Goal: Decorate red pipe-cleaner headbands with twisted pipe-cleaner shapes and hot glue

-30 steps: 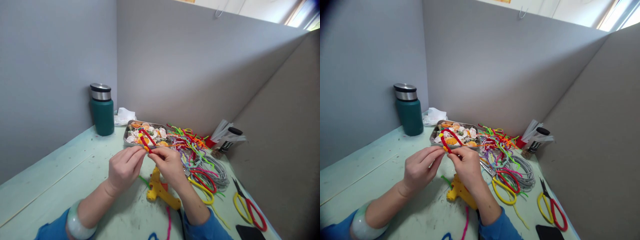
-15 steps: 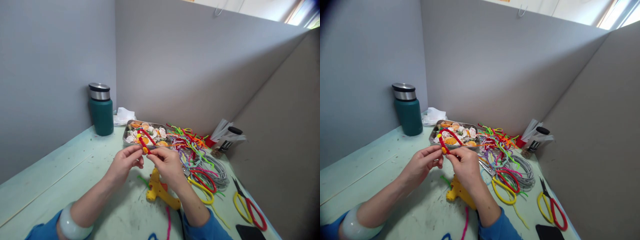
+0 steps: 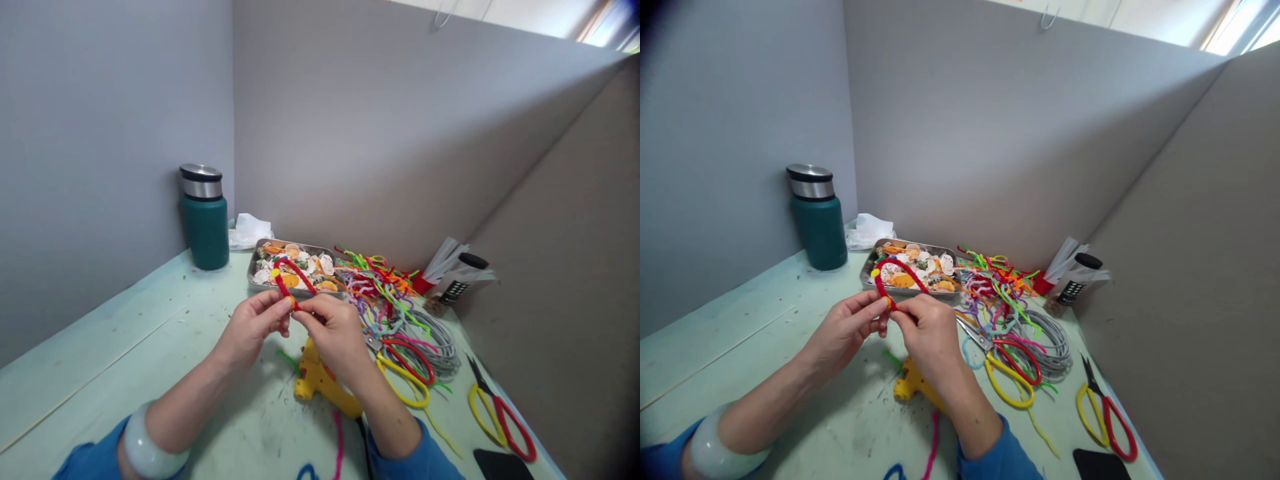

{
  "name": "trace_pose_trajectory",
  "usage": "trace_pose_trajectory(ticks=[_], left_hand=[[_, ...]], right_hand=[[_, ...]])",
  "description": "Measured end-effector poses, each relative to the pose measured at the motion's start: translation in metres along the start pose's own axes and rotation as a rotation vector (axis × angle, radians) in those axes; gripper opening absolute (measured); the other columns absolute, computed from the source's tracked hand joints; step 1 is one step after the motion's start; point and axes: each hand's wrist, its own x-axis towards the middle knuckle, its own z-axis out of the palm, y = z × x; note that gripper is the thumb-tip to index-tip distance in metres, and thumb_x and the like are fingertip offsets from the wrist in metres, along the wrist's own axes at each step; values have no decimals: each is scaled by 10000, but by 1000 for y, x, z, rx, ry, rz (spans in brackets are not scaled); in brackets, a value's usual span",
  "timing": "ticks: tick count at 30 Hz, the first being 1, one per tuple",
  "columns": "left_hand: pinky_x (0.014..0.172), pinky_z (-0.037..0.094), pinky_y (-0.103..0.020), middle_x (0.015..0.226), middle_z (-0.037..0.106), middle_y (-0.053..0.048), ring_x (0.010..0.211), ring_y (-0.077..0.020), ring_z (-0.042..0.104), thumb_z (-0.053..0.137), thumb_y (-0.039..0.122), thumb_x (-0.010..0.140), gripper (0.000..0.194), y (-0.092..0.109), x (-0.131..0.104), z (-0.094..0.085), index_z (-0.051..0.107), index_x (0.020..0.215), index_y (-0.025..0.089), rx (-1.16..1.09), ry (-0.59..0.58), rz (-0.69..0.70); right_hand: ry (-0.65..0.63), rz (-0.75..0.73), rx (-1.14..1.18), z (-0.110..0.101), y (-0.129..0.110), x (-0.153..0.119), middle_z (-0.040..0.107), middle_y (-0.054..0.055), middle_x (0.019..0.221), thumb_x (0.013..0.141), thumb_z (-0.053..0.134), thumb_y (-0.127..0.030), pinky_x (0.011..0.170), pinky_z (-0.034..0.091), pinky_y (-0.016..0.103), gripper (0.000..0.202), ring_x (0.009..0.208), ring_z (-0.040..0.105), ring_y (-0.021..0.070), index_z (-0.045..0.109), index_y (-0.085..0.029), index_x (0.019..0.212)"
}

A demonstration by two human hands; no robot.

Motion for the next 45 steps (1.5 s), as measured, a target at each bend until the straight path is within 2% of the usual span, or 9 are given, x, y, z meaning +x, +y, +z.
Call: trace_pose_trajectory(ticks=[13, 17, 19, 22, 24, 28, 30, 36, 45], left_hand=[[518, 448, -220, 634, 559, 13, 535, -79, 490, 662, 283, 765, 156, 4, 0, 3, 640, 739, 130, 1, 11, -1], [516, 448, -194, 617, 556, 18, 545, -71, 492, 674, 272, 758, 140, 8, 0, 0, 646, 760, 134, -93, 49, -33], [507, 448, -189, 599, 548, 27, 536, -68, 487, 678, 262, 755, 124, 10, 1, -2, 643, 773, 144, -177, 64, -50], [490, 446, -186, 587, 536, 35, 536, -70, 492, 697, 234, 736, 107, 11, 2, -4, 629, 747, 151, -281, 78, -45], [477, 442, -182, 608, 534, 41, 540, -66, 493, 713, 213, 717, 110, 12, 4, -4, 625, 740, 151, -332, 94, -14], [487, 448, -181, 638, 535, 51, 544, -58, 491, 737, 191, 687, 138, 13, 4, -3, 632, 771, 160, -401, 103, 48], [487, 448, -183, 640, 539, 50, 549, -61, 488, 738, 199, 688, 156, 13, 3, -3, 636, 801, 165, -412, 84, 73], [485, 433, -190, 656, 560, 39, 558, -71, 482, 703, 237, 730, 109, 7, 0, -1, 632, 797, 190, -396, 11, 77], [487, 426, -219, 580, 566, 23, 543, -92, 486, 714, 262, 704, 118, -6, 1, 1, 682, 777, 175, -224, 38, 76]], right_hand=[[11, 23, 53, 1, -1, 2, 645, 13, 668, 778, 630, -161, 605, 430, 241, 104, 632, 572, 129, 715, -189, 724], [-42, 196, 298, -12, 2, 6, 669, 21, 779, 789, 627, -272, 531, 448, 228, 158, 564, 563, 110, 703, -196, 905], [11, 303, 404, -25, 6, 9, 668, 21, 798, 804, 604, -343, 481, 439, 215, 239, 505, 541, 92, 670, -191, 976], [69, 364, 398, -43, 13, 12, 636, 4, 672, 829, 556, -394, 429, 397, 191, 265, 434, 489, 67, 663, -158, 779], [-11, 407, 371, -49, 15, 12, 613, -2, 607, 825, 556, -394, 394, 364, 179, 308, 398, 468, 57, 642, -145, 666], [-267, 561, 467, -36, 10, 9, 632, 8, 637, 788, 595, -351, 348, 335, 165, 234, 370, 474, 49, 660, -140, 711], [-286, 627, 638, -22, 5, 7, 631, 4, 653, 768, 622, -336, 343, 339, 157, 200, 375, 479, 45, 650, -140, 737], [-34, 710, 1349, 6, 0, 4, 618, -28, 675, 692, 721, -270, 361, 345, 135, 185, 406, 437, 24, 604, -155, 778], [36, 862, 1655, 8, 5, 4, 565, -39, 652, 808, 616, -216, 383, 346, 135, 63, 471, 469, 46, 579, -171, 833]])
